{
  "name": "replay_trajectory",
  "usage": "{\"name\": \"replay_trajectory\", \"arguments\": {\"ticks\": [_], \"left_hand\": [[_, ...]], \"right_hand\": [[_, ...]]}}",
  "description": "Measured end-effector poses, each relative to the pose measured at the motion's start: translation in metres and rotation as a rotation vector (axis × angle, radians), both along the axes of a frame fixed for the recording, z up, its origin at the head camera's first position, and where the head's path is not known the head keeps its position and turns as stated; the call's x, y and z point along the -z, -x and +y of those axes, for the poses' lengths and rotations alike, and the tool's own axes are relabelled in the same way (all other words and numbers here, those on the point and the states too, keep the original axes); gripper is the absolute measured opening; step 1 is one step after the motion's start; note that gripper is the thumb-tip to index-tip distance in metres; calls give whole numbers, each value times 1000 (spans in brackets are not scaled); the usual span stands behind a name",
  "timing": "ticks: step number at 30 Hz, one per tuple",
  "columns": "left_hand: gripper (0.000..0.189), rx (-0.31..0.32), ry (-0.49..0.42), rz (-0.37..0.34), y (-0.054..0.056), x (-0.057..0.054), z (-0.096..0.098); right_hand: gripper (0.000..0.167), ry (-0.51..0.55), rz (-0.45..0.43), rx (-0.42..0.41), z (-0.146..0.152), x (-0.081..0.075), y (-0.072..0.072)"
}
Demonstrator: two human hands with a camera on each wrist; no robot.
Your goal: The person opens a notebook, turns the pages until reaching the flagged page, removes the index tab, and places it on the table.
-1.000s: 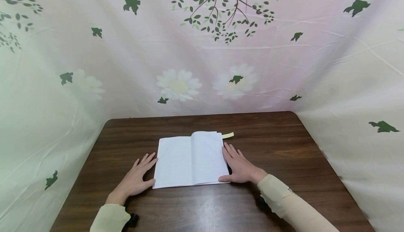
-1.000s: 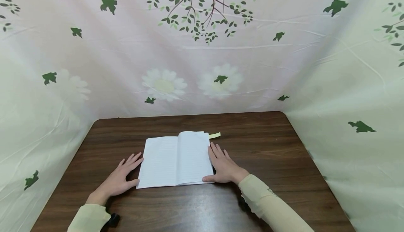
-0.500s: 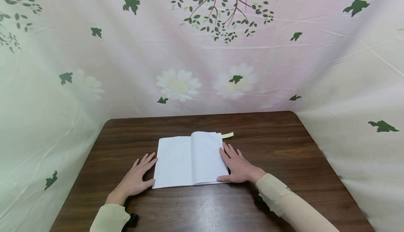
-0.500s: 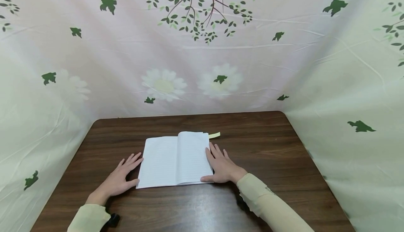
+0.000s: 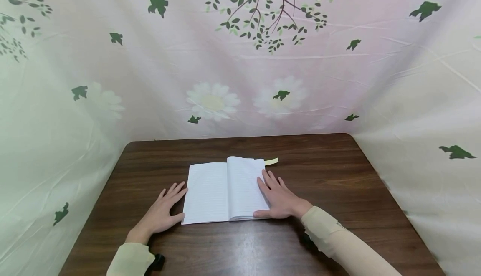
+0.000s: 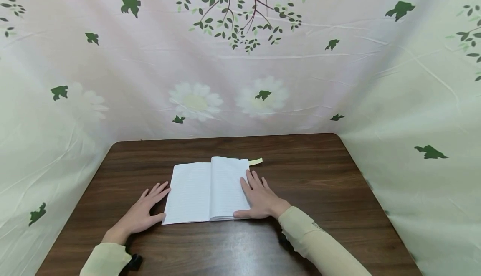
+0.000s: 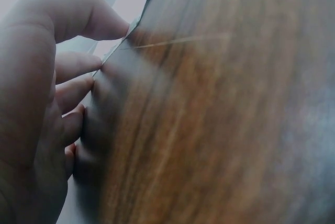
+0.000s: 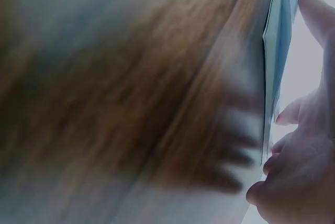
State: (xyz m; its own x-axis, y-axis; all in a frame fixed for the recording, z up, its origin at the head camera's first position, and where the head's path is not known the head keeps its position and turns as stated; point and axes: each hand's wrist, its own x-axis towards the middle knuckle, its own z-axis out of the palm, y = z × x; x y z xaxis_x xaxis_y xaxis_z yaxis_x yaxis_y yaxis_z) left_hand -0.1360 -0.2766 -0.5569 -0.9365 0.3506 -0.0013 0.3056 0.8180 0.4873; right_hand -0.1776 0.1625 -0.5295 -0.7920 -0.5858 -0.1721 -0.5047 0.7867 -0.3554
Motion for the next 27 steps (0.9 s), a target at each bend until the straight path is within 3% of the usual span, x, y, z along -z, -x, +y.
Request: {"name": "replay_trajectory", "arguments": {"ticks": [13, 27], "left_hand": [[77, 4, 0, 1, 0, -1, 0], [77, 2, 6, -4, 1, 0, 0]], "right_hand": [[133, -5, 43, -37, -6, -3, 0], [135, 61, 61, -76, -14, -7, -1]]}}
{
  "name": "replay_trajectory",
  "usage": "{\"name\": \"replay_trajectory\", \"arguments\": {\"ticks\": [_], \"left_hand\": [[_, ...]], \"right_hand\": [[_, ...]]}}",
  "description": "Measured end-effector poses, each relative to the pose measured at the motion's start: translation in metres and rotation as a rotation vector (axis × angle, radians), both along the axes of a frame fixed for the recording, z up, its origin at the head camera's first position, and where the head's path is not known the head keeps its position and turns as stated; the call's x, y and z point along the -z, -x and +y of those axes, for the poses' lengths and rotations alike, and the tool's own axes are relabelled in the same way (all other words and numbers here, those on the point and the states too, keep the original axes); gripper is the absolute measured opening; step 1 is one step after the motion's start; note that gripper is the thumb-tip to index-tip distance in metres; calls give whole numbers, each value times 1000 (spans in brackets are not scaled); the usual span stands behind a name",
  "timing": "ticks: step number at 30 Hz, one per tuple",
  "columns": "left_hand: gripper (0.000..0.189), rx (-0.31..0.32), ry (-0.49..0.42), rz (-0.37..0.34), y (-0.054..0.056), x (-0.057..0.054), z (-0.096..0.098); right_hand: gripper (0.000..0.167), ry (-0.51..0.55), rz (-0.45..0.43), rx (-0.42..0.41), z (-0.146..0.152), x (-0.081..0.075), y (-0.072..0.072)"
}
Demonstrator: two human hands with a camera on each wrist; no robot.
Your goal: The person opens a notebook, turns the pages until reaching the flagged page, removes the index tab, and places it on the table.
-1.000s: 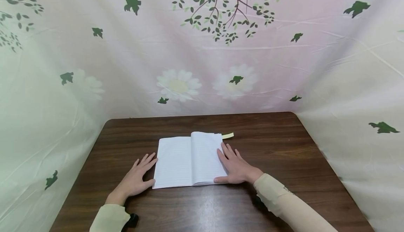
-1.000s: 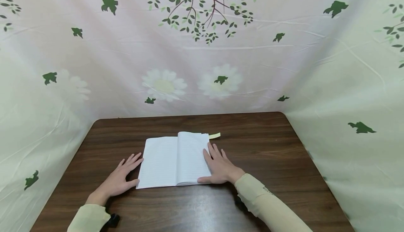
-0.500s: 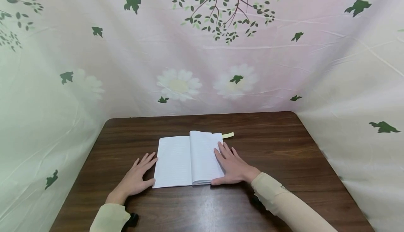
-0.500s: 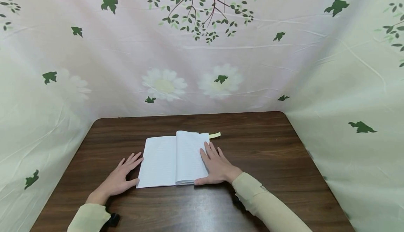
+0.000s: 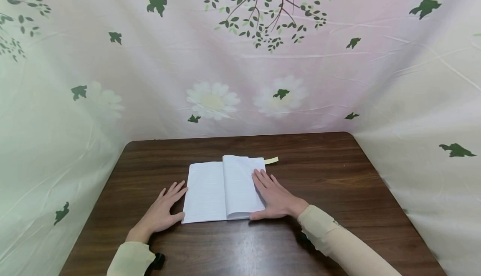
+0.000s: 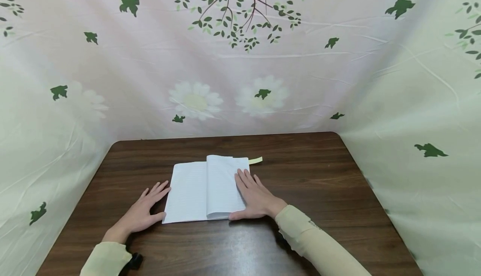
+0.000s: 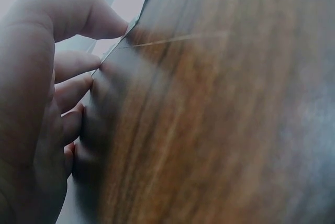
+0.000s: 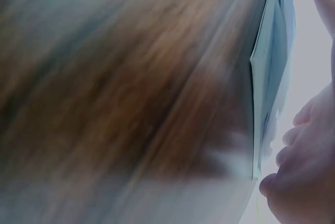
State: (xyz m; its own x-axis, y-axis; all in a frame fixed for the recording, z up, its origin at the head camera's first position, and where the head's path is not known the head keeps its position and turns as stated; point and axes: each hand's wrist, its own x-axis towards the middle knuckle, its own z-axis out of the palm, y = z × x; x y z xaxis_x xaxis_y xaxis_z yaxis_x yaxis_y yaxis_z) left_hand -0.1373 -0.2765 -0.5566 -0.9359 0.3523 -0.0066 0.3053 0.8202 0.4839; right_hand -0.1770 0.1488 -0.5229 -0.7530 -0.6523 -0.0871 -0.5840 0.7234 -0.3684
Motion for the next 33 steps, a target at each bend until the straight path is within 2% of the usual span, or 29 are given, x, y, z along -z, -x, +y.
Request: {"name": "replay_trajectory", "arguments": {"ticks": [8, 13, 27, 33], "left_hand": [[77, 2, -8, 3, 0, 1, -1], [77, 2, -17, 17, -1, 2, -2], [77, 3, -24, -22, -2, -1, -3], [77, 16, -27, -13, -1, -1, -4]], "right_hand": [[138, 53, 21, -26, -10, -4, 1], [138, 49, 27, -33, -18, -3, 1], [138, 44, 77, -82, -38, -6, 0], [136, 49, 66, -106, -45, -6, 0]]}}
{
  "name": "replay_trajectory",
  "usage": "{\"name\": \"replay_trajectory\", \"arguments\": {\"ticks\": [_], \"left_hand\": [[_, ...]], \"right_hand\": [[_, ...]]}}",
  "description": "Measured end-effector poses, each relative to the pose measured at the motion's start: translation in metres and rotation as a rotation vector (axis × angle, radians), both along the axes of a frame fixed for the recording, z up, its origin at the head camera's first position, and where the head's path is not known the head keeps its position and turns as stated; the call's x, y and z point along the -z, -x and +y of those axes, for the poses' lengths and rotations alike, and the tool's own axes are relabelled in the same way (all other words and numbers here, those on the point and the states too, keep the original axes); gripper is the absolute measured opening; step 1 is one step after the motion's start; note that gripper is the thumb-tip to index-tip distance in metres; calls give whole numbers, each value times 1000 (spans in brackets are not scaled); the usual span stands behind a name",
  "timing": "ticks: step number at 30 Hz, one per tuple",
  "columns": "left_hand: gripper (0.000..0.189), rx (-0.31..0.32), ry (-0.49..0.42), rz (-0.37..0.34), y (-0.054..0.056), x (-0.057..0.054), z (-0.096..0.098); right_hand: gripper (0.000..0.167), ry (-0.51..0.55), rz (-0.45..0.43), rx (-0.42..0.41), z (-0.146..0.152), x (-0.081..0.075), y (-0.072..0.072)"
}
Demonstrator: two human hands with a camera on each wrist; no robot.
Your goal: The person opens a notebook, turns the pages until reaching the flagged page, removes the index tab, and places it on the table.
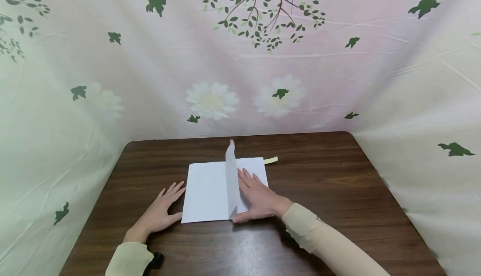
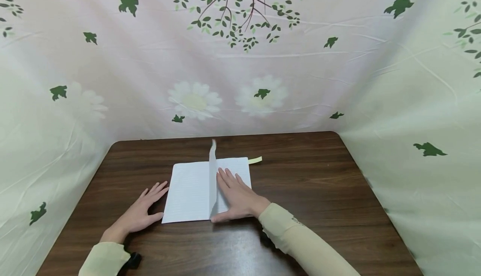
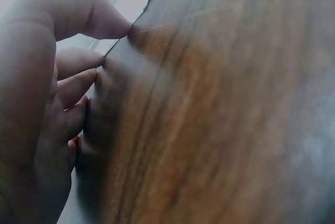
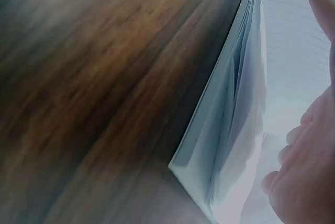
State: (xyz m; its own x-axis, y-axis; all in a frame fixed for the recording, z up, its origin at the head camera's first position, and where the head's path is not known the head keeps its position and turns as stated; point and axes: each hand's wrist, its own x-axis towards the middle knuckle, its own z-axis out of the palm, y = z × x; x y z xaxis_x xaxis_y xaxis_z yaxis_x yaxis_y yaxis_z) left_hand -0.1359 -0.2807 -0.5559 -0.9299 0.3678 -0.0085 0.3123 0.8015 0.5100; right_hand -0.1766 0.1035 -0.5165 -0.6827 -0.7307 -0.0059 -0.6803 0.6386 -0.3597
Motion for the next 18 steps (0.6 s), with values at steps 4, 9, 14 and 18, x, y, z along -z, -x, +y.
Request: {"name": "replay_trajectory", "arguments": {"ticks": [4, 9, 14, 18], "left_hand": [[78, -4, -3, -1, 0, 0, -1], [78, -6, -8, 5, 0, 1, -2], [78, -2, -2, 17, 0, 2, -2], [78, 3, -3, 14, 0, 2, -2]], "right_hand": [[127, 35, -17, -29, -2, 0, -1], [112, 98, -25, -46, -5, 1, -2], [123, 8, -15, -62, -13, 0, -4], [131, -40, 1, -80, -18, 1, -6]]}}
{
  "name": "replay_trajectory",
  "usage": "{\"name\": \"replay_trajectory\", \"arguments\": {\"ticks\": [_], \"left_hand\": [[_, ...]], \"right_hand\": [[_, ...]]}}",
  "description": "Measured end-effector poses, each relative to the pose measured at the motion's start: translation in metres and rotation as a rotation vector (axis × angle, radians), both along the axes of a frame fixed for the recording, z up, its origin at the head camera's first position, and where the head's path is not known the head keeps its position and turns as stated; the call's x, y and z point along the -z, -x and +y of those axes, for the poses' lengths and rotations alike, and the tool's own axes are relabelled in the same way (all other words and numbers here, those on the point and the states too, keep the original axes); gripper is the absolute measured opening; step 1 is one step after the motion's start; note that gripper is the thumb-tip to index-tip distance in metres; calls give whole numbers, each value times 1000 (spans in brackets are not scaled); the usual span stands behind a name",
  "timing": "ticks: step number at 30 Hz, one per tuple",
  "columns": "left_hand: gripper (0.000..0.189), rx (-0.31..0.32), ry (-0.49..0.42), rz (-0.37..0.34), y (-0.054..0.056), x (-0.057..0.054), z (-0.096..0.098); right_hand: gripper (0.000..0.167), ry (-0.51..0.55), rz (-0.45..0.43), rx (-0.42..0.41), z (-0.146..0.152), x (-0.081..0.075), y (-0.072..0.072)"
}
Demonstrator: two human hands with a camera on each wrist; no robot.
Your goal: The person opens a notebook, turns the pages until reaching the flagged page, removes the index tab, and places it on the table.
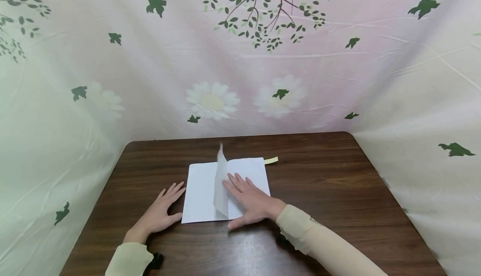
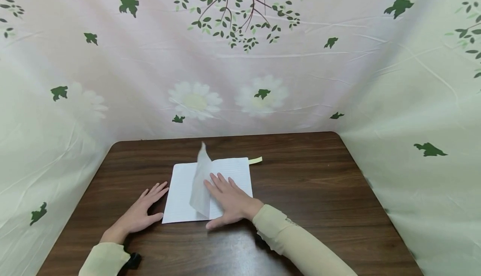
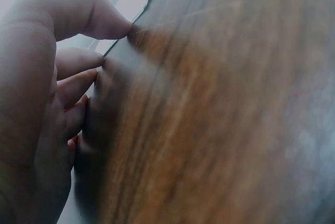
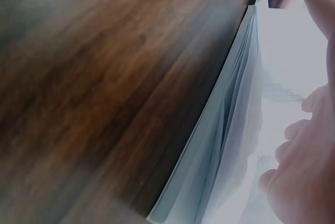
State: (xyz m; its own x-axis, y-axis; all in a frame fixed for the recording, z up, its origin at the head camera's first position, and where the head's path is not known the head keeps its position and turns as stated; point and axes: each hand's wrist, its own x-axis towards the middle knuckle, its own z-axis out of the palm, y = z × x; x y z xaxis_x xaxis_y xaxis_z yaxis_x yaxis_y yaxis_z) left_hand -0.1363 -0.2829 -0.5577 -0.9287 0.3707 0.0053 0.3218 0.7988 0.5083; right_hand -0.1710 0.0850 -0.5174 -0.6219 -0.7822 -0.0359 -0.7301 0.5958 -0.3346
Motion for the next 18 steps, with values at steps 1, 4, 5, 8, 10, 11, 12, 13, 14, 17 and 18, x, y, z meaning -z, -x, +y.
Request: {"name": "replay_trajectory", "arguments": {"ticks": [1, 4, 5, 8, 10, 11, 12, 13, 14, 17, 18], "left_hand": [[78, 0, -1, -1, 0, 0, 0], [78, 0, -8, -1, 0, 0, 0], [78, 0, -8, 0, 0, 0, 1], [78, 0, -8, 6, 0, -1, 1], [78, -1, -6, 7, 0, -1, 1], [78, -2, -5, 6, 0, -1, 1], [78, -4, -6, 6, 0, -1, 1], [77, -5, -7, 3, 0, -1, 1], [77, -6, -9, 1, 0, -1, 1], [77, -5, -12, -9, -1, 0, 0], [77, -4, -13, -11, -1, 0, 0]], "right_hand": [[131, 3, 0, -3, -1, 1, 0], [130, 9, 3, -9, -2, 1, -1], [130, 8, 4, -10, -1, 1, -1], [130, 8, 0, -8, 0, 0, -1], [129, 11, -5, -3, 2, -1, -1], [129, 11, -9, 0, 3, 0, -1], [129, 12, -13, 2, 4, 0, -1], [128, 12, -17, 5, 5, 0, -1], [128, 12, -22, 6, 6, 0, -1], [129, 7, -26, 12, 9, 3, -2], [128, 5, -24, 14, 11, 4, -2]]}}
